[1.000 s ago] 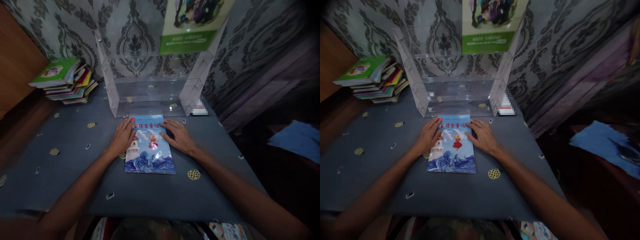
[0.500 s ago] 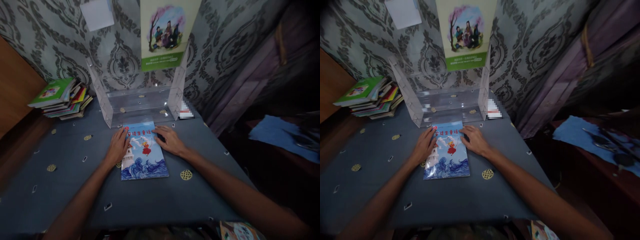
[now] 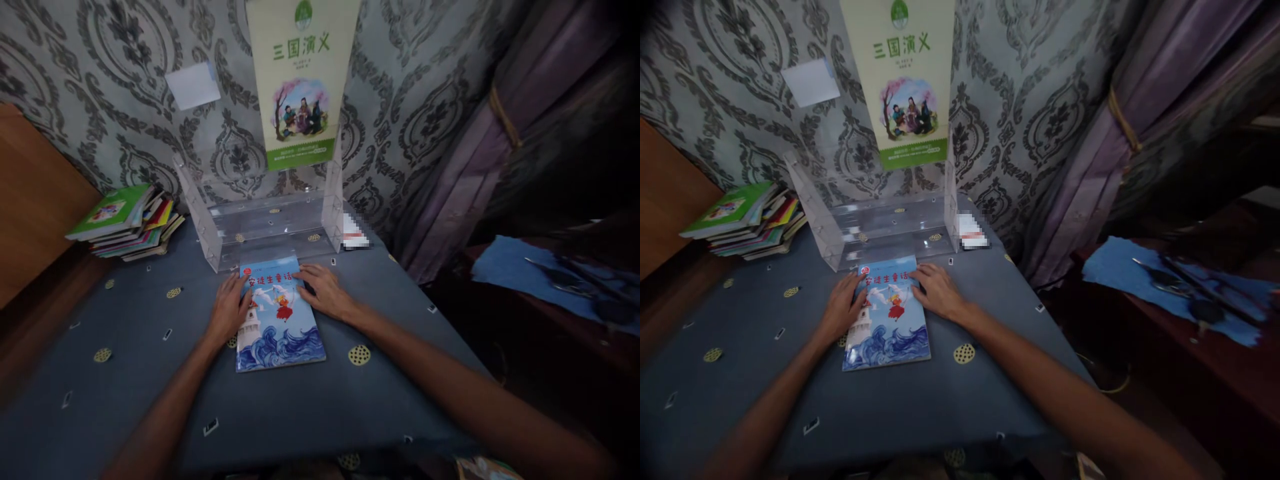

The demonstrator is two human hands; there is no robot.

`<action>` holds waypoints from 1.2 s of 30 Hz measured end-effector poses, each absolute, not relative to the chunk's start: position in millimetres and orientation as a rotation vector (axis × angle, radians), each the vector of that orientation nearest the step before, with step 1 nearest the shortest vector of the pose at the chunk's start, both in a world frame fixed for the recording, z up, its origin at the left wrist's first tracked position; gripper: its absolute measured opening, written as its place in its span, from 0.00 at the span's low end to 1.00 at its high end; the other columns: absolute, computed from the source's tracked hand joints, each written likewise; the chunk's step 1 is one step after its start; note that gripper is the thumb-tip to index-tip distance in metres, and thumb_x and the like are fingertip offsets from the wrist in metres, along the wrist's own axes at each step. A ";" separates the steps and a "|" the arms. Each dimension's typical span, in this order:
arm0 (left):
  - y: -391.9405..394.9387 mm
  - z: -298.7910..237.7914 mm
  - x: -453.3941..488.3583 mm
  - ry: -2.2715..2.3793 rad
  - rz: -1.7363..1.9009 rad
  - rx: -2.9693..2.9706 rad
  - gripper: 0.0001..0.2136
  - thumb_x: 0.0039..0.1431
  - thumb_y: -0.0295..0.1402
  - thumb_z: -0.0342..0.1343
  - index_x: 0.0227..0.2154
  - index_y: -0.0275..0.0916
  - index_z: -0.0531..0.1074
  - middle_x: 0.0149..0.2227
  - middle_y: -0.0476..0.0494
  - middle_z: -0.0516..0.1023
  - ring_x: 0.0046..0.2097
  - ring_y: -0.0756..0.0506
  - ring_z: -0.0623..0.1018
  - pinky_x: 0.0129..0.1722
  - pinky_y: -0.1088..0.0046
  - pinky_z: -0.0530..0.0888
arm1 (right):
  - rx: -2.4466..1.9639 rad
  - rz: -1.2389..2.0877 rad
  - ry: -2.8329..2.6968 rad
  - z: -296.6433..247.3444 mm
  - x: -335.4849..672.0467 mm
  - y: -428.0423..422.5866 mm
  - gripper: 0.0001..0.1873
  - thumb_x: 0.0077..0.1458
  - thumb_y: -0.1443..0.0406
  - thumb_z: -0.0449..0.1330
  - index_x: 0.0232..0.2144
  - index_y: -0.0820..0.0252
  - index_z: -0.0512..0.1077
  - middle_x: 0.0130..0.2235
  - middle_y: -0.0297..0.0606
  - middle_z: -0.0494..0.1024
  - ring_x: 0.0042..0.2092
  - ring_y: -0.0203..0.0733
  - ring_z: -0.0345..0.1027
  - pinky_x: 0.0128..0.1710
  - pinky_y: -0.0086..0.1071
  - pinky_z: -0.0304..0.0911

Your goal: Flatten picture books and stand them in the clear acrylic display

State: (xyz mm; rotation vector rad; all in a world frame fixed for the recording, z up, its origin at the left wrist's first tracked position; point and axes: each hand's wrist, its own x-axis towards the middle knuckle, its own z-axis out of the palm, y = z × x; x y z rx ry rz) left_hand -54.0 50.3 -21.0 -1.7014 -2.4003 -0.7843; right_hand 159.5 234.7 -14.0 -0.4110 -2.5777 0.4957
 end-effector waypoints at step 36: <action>96.3 56.8 60.7 -2.445 0.161 -1.807 0.17 0.67 0.42 0.52 0.50 0.33 0.69 0.49 0.31 0.77 0.52 0.33 0.76 0.47 0.58 0.74 | -0.781 1.218 -2.025 -1.4 173.9 232.5 0.19 0.57 0.70 0.54 0.50 0.63 0.74 0.36 0.41 0.85 0.30 0.40 0.73 0.33 0.32 0.65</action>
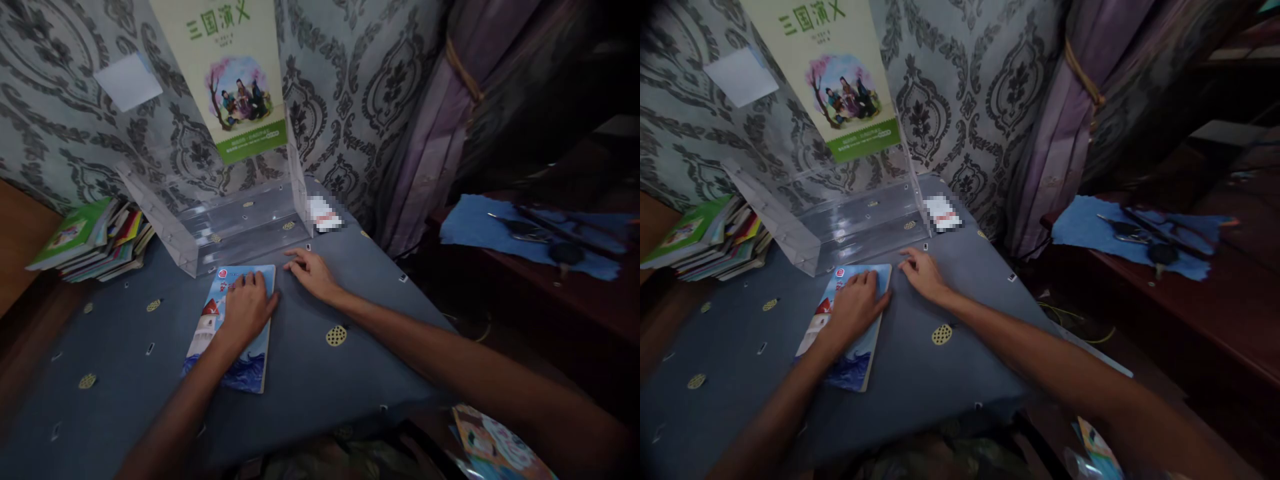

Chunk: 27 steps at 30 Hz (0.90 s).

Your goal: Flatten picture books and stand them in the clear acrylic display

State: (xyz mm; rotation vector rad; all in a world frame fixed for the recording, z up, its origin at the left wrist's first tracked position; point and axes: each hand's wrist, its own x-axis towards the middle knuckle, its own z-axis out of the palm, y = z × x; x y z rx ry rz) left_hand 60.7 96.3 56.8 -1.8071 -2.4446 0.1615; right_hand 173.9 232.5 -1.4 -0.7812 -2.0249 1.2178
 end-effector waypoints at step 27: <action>104.4 60.4 70.4 -2.394 0.356 -1.789 0.15 0.69 0.30 0.42 0.46 0.30 0.72 0.45 0.29 0.79 0.48 0.35 0.80 0.41 0.63 0.75 | -0.619 1.210 -2.078 -3.2 174.5 230.5 0.19 0.60 0.72 0.53 0.53 0.59 0.71 0.41 0.40 0.84 0.36 0.39 0.75 0.42 0.35 0.68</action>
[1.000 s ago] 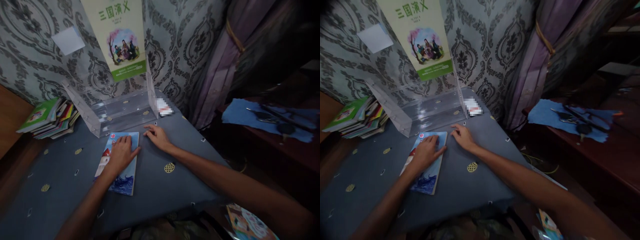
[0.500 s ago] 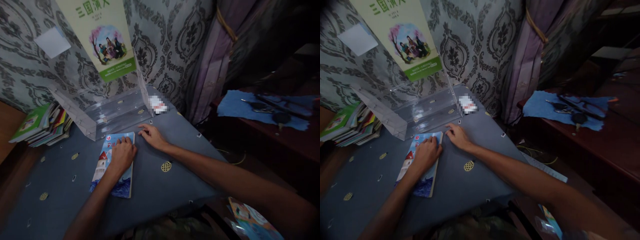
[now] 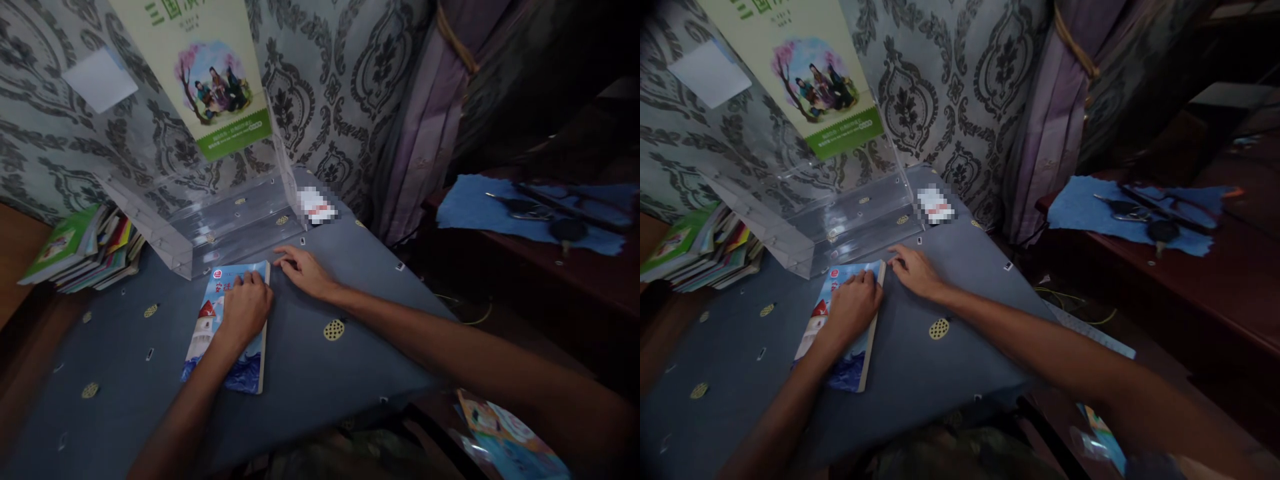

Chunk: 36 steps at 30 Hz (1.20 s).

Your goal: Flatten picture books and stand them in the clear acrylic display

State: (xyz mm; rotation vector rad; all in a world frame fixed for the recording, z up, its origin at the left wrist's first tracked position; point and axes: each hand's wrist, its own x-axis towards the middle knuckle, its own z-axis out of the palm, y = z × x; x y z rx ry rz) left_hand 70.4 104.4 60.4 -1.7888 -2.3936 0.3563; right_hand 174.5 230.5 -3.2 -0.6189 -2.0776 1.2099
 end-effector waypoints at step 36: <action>-23.7 24.9 25.9 -2.215 -0.026 -2.207 0.32 0.67 0.51 0.50 0.71 0.52 0.50 0.72 0.39 0.54 0.73 0.30 0.50 0.67 0.38 0.56 | -0.311 0.811 -2.469 -17.5 179.8 223.7 0.23 0.66 0.67 0.49 0.61 0.58 0.66 0.55 0.47 0.76 0.56 0.49 0.69 0.59 0.51 0.64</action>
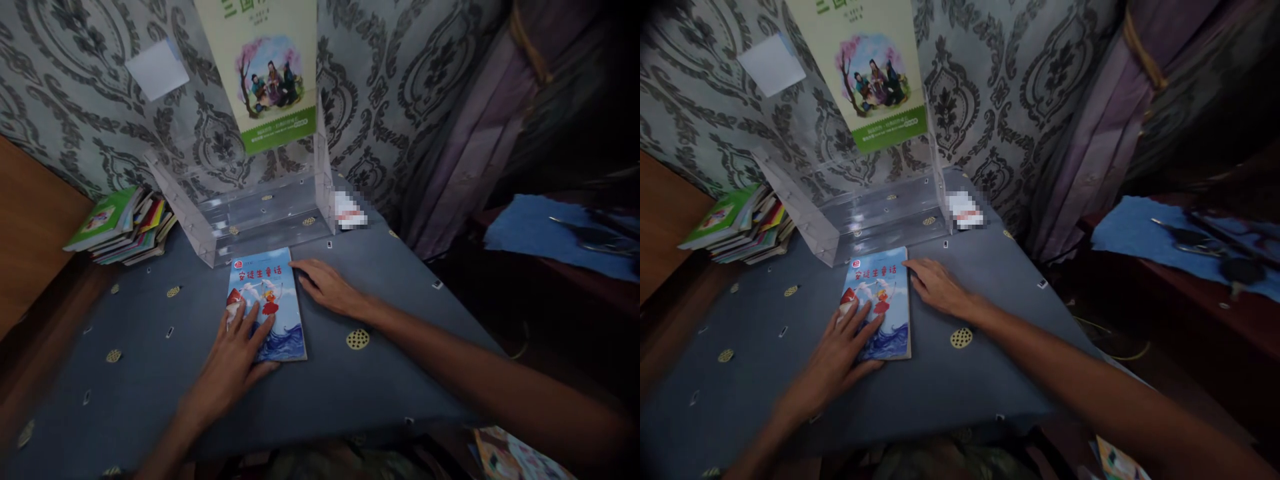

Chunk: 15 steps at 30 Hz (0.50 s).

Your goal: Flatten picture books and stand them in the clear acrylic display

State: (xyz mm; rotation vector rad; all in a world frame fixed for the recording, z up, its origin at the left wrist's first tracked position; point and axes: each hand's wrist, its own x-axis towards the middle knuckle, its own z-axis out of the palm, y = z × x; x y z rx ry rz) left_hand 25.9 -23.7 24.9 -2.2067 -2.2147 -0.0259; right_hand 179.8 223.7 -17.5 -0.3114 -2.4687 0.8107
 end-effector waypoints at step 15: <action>-14.7 15.3 46.9 -2.153 -0.260 -2.099 0.21 0.72 0.42 0.45 0.63 0.44 0.66 0.66 0.37 0.67 0.70 0.32 0.60 0.65 0.42 0.63 | -0.337 0.863 -2.473 -13.3 180.3 222.0 0.21 0.68 0.64 0.49 0.61 0.57 0.66 0.55 0.47 0.76 0.57 0.50 0.69 0.58 0.51 0.64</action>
